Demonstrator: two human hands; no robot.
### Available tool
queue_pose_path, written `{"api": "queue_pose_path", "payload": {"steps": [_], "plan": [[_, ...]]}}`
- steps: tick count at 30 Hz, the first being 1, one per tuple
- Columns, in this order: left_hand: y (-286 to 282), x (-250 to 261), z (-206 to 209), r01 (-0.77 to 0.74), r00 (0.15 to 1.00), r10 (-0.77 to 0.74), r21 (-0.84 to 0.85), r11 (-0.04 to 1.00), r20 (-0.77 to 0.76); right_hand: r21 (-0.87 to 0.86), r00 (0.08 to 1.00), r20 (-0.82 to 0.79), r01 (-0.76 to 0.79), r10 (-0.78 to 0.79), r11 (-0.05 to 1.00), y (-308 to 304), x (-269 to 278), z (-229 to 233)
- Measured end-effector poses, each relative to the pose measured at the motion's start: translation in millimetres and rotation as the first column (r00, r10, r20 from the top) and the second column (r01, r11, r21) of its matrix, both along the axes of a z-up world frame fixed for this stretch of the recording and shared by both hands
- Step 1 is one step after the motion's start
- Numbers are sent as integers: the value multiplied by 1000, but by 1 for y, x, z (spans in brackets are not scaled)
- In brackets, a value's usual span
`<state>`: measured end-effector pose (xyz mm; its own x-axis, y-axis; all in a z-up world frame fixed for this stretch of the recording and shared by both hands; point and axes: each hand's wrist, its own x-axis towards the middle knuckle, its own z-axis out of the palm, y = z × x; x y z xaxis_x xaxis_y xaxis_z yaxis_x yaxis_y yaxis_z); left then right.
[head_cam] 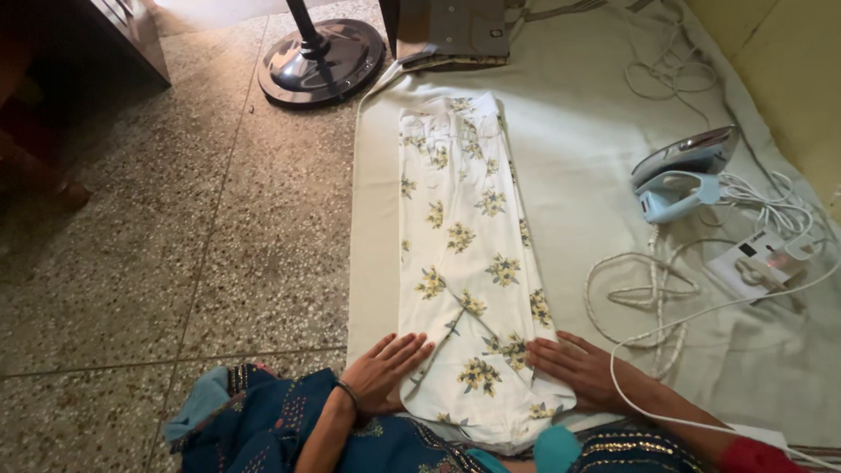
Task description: The person irons a white shirt with floral patterns on a white cloth spread on the floor, using an electric iron to smooth out wrinkles on the garment's body and collar.
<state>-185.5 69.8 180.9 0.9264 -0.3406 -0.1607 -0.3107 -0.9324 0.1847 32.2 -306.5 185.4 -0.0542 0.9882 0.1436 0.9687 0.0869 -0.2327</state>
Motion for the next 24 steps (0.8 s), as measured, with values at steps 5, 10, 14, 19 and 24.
{"api": "queue_pose_path", "payload": {"steps": [5,10,14,19,24], "plan": [[-7,6,-6,22,999,-20,-47,999,28,-77,997,59,-36,41,996,13,6,-4],[0,3,-17,149,965,-189,210,966,184,-125,986,47,-153,160,980,18,17,-2],[-3,3,-30,190,974,-185,-28,981,132,-220,986,-98,-153,134,963,10,20,-5],[-11,-3,-15,34,998,-24,-223,974,50,-213,979,-202,-77,33,974,10,21,-7],[-21,-16,35,-161,985,171,-495,854,-25,-192,815,-565,24,-131,981,-5,15,28]]}}
